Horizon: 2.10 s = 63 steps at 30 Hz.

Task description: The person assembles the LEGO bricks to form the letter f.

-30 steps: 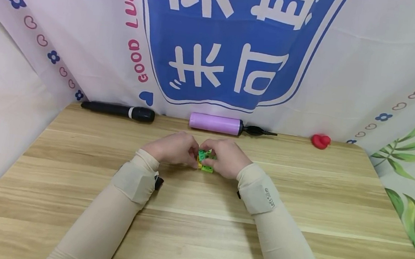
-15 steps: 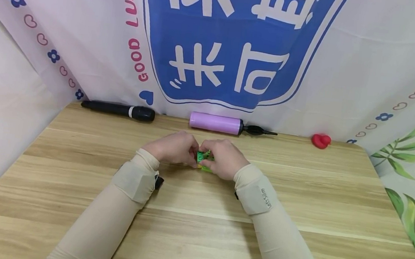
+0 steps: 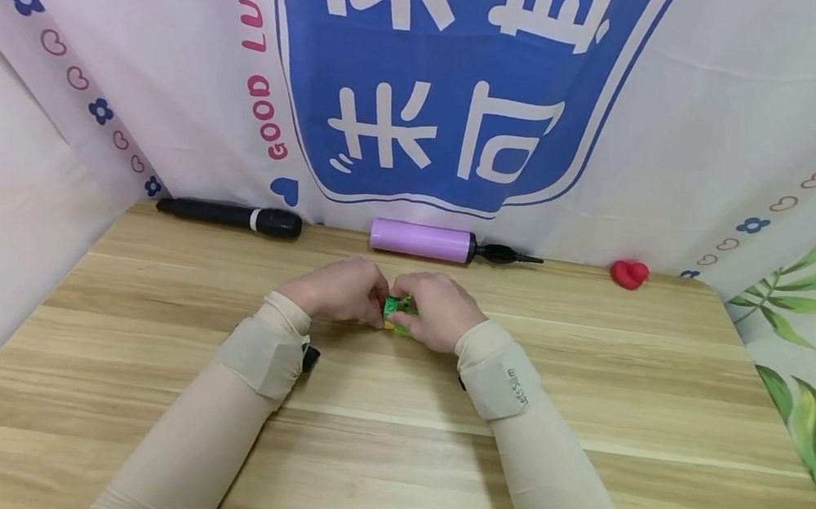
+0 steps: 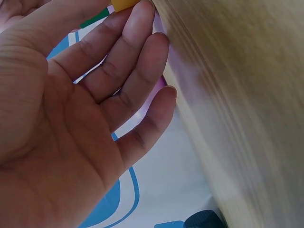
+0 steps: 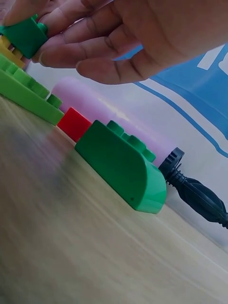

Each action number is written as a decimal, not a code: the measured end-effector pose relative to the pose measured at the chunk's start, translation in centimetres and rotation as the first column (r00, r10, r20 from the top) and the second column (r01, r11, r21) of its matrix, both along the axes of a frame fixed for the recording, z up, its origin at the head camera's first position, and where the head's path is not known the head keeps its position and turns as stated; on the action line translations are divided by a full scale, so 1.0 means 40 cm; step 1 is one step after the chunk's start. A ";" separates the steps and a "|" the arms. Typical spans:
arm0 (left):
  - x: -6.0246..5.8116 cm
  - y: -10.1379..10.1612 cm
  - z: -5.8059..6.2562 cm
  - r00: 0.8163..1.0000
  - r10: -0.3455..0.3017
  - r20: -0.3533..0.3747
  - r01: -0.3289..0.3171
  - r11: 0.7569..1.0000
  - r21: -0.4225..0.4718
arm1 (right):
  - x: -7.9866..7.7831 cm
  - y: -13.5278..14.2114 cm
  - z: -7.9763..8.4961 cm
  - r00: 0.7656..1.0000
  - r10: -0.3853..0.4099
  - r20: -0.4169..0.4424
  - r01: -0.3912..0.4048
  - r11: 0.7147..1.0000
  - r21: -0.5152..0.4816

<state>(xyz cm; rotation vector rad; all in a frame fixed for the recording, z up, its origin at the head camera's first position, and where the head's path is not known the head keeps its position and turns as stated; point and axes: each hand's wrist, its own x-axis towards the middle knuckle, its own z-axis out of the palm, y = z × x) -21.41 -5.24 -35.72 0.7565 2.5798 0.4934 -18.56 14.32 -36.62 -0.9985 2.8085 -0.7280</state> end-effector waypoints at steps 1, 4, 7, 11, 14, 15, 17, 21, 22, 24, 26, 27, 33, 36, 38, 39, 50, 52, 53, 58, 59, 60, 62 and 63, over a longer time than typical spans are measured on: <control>0.000 0.000 0.000 1.000 0.000 -0.001 0.000 1.000 -0.001 | 0.000 -0.001 0.000 1.000 -0.001 0.000 0.001 1.000 0.002; 0.001 -0.001 0.000 1.000 0.000 -0.001 0.000 1.000 -0.003 | -0.001 -0.003 -0.001 1.000 -0.002 0.000 0.002 1.000 0.012; 0.001 -0.001 0.001 1.000 0.003 -0.001 -0.003 1.000 -0.006 | -0.001 -0.003 -0.003 1.000 -0.002 -0.003 0.002 1.000 0.021; 0.002 0.001 0.001 1.000 0.007 0.003 -0.007 1.000 -0.008 | -0.002 0.000 -0.004 1.000 -0.005 -0.007 0.005 1.000 0.026; 0.002 0.002 0.002 1.000 0.007 0.007 -0.007 1.000 -0.007 | -0.002 0.001 -0.005 1.000 -0.009 -0.009 0.009 1.000 0.028; 0.002 0.002 0.001 1.000 0.007 0.008 -0.007 1.000 -0.005 | -0.002 0.001 -0.005 1.000 -0.011 -0.010 0.011 1.000 0.029; 0.002 0.001 0.001 1.000 0.007 0.008 -0.007 1.000 -0.005 | -0.003 0.001 -0.005 1.000 -0.012 -0.013 0.012 0.999 0.030; 0.002 0.001 0.000 1.000 0.006 0.000 -0.006 1.000 -0.008 | -0.004 0.001 -0.006 1.000 -0.012 -0.012 0.013 1.000 0.026; 0.002 0.001 0.000 1.000 0.007 -0.003 -0.007 1.000 -0.010 | -0.005 0.001 -0.006 1.000 -0.015 -0.008 0.015 1.000 0.025; 0.002 0.001 0.001 1.000 0.008 -0.008 -0.008 1.000 -0.013 | -0.005 0.001 -0.005 1.000 -0.018 -0.003 0.018 1.000 0.022; 0.002 0.001 0.001 1.000 0.008 -0.009 -0.008 1.000 -0.014 | -0.006 0.002 -0.005 1.000 -0.019 0.000 0.019 1.000 0.023; 0.001 0.001 0.001 1.000 0.008 -0.009 -0.008 1.000 -0.015 | -0.007 0.002 -0.005 1.000 -0.017 0.000 0.017 1.000 0.023; 0.002 0.003 0.005 1.000 0.013 -0.014 -0.013 1.000 -0.014 | -0.009 0.002 0.000 1.000 -0.019 0.009 0.019 1.000 0.021; 0.003 0.003 0.004 1.000 0.019 -0.015 -0.019 1.000 -0.010 | -0.007 0.001 -0.002 0.999 -0.032 0.010 0.032 0.999 0.024; 0.005 0.002 0.000 0.999 0.027 -0.018 -0.027 1.000 -0.015 | -0.006 -0.003 -0.005 1.000 -0.029 0.005 0.028 0.999 0.033; 0.006 0.000 -0.002 0.999 0.034 -0.021 -0.034 0.999 -0.017 | -0.006 -0.006 -0.007 1.000 -0.025 0.001 0.025 0.999 0.038; 0.014 -0.009 -0.012 0.990 0.078 -0.115 -0.085 0.994 -0.064 | -0.010 -0.032 0.008 0.999 -0.018 -0.027 0.021 0.991 0.130; 0.020 -0.001 -0.011 0.986 0.072 -0.148 -0.086 0.992 -0.090 | -0.010 -0.030 0.007 0.999 -0.024 -0.028 0.027 0.990 0.138; 0.022 0.002 -0.011 0.984 0.072 -0.164 -0.089 0.991 -0.101 | -0.010 -0.029 0.006 0.999 -0.026 -0.029 0.030 0.990 0.139; 0.037 0.009 -0.014 0.979 0.112 -0.170 -0.128 0.988 -0.086 | -0.007 -0.024 -0.004 0.999 -0.032 -0.032 0.036 0.993 0.110; 0.039 0.008 -0.015 0.978 0.113 -0.175 -0.128 0.989 -0.075 | -0.006 -0.022 -0.005 0.999 -0.034 -0.030 0.037 0.994 0.103; 0.042 0.009 -0.016 0.977 0.115 -0.180 -0.128 0.990 -0.063 | -0.005 -0.020 -0.006 0.999 -0.037 -0.029 0.040 0.994 0.098; 0.047 0.011 -0.019 0.974 0.111 -0.199 -0.123 0.991 -0.052 | -0.002 -0.015 -0.005 0.999 -0.042 -0.023 0.044 0.995 0.091; 0.048 0.012 -0.021 0.970 0.104 -0.219 -0.118 0.992 -0.050 | -0.001 -0.013 -0.006 0.999 -0.044 -0.023 0.046 0.995 0.089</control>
